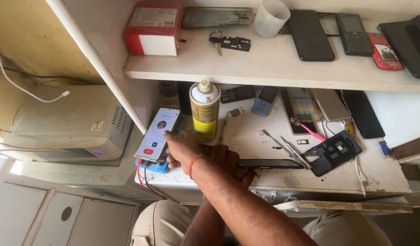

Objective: The person holds a smartphone at a repair bench, pries off its back cover, and uses a screwdriver to unscrew and work on the internal components. They manipulate the exposed phone board, then power the phone on and hold it up as its screen lights up with an incoming call.

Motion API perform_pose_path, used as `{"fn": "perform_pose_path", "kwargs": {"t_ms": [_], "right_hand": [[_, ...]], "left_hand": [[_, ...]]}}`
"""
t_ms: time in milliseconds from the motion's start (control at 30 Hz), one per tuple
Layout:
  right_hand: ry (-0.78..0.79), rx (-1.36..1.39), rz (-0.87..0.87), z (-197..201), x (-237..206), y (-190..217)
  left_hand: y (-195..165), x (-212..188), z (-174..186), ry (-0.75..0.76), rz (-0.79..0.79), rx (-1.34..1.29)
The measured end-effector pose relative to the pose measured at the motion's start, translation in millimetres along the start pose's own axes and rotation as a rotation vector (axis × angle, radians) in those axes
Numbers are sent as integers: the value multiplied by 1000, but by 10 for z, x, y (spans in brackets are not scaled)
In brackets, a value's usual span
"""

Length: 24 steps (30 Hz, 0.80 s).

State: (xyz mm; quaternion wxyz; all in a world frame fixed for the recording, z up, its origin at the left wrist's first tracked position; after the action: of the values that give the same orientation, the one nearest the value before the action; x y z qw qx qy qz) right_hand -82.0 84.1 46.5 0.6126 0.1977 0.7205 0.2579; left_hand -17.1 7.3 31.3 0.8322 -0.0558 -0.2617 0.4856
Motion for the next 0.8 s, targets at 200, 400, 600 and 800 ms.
{"fn": "perform_pose_path", "kwargs": {"t_ms": [200,400,600,800], "right_hand": [[29,-25,209,-20,62,29],[489,363,455,30,-206,4],[1411,625,94,130,-979,-138],[1398,834,96,281,-1584,-274]], "left_hand": [[-13,18,8,-24,-44,102],[18,13,80,-69,-54,35],[1,5,112,-146,-40,-86],[65,-239,90,-694,801,-1960]]}}
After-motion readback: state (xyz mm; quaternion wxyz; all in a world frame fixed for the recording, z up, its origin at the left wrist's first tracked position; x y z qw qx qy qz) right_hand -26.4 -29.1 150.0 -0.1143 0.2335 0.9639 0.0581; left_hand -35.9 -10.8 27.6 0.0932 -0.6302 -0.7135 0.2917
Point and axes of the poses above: each hand's wrist, its own x-axis towards the middle knuckle, its own z-axis out of the back of the hand, y = z × x, the point moved 3 cm from there along x, towards the middle knuckle, and after that the axes turned 15 degrees about -z, right-handed, at the moved point
